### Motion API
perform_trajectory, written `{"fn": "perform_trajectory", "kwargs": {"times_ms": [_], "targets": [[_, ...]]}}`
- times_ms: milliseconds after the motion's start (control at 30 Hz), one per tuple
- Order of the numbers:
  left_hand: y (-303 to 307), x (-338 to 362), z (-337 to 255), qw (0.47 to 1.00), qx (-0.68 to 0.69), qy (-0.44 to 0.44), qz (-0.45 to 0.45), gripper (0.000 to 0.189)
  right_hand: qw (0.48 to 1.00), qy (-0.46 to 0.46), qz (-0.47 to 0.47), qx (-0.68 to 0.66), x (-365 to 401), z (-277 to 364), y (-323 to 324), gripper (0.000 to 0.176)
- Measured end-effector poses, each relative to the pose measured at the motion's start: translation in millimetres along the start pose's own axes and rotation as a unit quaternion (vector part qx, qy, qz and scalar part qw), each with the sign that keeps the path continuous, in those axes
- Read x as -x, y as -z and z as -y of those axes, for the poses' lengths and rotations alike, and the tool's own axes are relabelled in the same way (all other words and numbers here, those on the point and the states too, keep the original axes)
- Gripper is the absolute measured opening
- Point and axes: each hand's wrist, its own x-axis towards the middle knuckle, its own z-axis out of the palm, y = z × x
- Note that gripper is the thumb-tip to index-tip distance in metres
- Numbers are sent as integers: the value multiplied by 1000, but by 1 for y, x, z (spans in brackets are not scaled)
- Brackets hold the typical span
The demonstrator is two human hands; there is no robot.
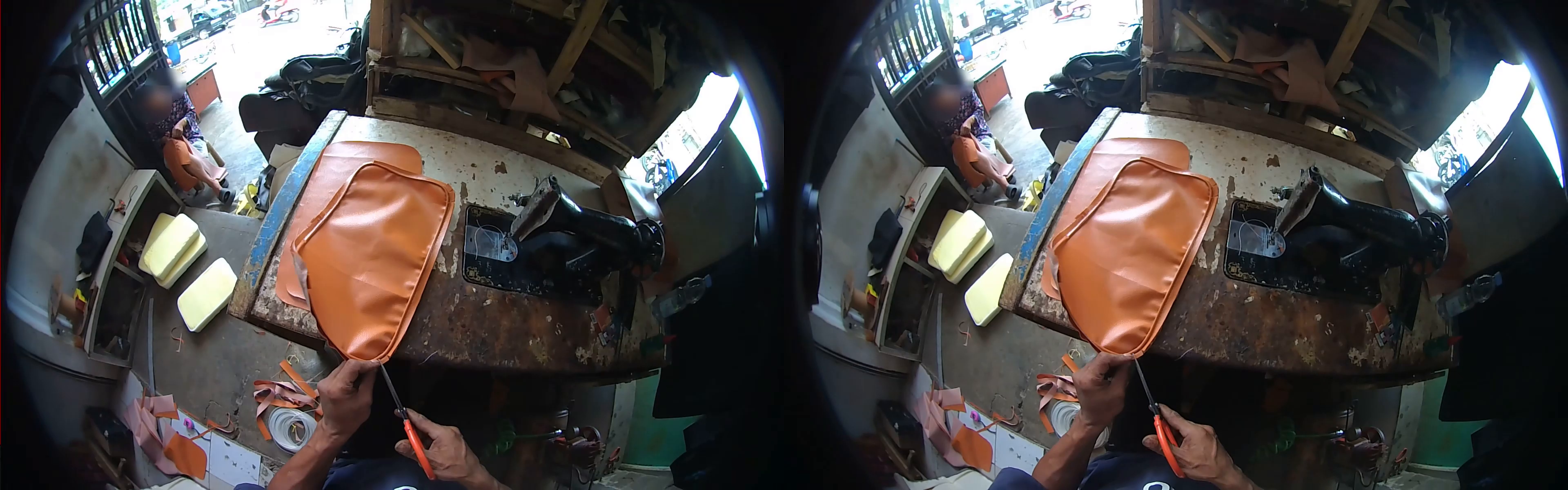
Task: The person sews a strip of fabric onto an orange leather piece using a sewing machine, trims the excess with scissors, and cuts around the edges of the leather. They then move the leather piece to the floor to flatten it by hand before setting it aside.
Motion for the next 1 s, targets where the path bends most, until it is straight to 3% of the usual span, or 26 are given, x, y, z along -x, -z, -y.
{"fn": "perform_trajectory", "kwargs": {"times_ms": [100,167,233,300,367,433,500,600,933,1000], "targets": [[-5,5,3,998,33,50,-8,5,1000,11,-3,-25,1,-13,-5,81],[-5,6,4,997,54,60,-3,7,995,54,-30,-72,1,-24,-9,68],[-5,5,1,995,75,69,4,8,995,35,-18,-92,2,-18,-4,67],[-6,2,-5,970,197,136,-37,13,994,16,-7,-112,4,-19,1,67],[-1,1,3,976,171,131,-15,15,980,0,-13,-197,5,-26,2,66],[2,-1,-3,981,144,127,6,17,980,8,-17,-199,6,-24,2,66],[0,-3,-17,960,225,164,24,17,980,18,-23,-197,6,-24,4,66],[-7,-2,-12,959,190,207,36,16,984,16,-34,-175,7,-26,7,66],[-25,7,-3,967,212,142,13,8,988,-38,1,-147,11,-29,5,72],[-26,5,-4,986,147,78,3,8,987,-51,5,-153,12,-24,7,73]]}}
